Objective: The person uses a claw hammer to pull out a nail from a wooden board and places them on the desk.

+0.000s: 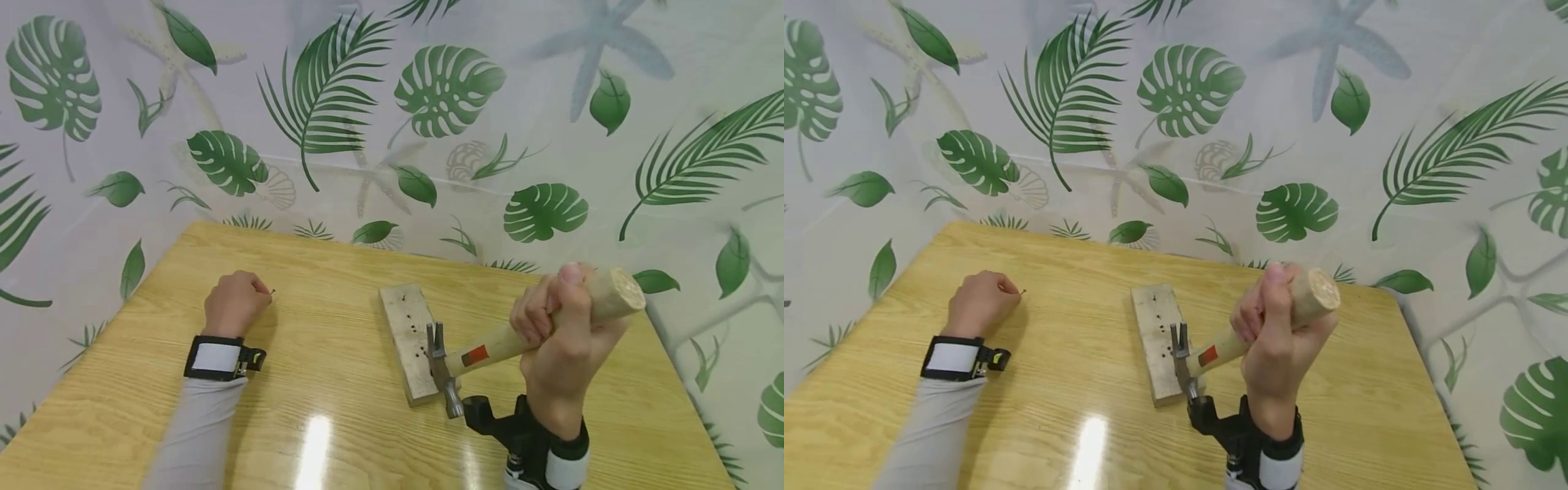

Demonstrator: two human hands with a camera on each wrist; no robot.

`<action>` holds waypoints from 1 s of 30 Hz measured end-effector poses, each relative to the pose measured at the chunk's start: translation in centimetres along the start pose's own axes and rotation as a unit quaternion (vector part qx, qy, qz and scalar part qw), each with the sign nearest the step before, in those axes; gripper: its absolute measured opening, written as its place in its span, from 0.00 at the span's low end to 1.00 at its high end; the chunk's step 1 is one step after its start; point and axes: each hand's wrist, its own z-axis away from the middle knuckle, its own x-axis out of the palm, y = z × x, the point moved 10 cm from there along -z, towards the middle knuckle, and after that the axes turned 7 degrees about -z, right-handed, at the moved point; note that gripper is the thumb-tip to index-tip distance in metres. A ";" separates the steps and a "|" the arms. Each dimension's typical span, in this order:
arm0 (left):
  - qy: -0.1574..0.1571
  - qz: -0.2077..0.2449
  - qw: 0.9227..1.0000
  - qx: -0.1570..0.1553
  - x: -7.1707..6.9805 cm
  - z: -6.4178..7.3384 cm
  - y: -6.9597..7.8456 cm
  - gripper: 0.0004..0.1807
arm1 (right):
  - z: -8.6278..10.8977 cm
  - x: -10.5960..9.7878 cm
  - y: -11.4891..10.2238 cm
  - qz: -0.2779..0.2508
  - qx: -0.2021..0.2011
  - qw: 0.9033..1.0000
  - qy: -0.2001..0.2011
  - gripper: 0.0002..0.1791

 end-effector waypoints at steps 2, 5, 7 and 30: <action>-0.003 -0.008 1.000 -0.023 -0.2 -0.1 -1.5 0.09 | 0.0 -0.1 0.0 0.005 0.000 1.000 0.002 0.23; -0.006 -0.022 0.999 -0.045 0.0 -0.1 -2.8 0.14 | 0.0 -0.3 0.1 0.007 0.003 1.000 0.002 0.23; -0.004 -0.031 0.998 -0.056 0.1 -0.2 -3.3 0.19 | 0.0 -0.3 0.2 0.007 0.006 1.000 0.001 0.23; -0.026 0.057 0.973 0.222 3.8 1.9 11.2 0.20 | 0.8 1.2 -0.4 -0.050 -0.074 0.996 -0.029 0.20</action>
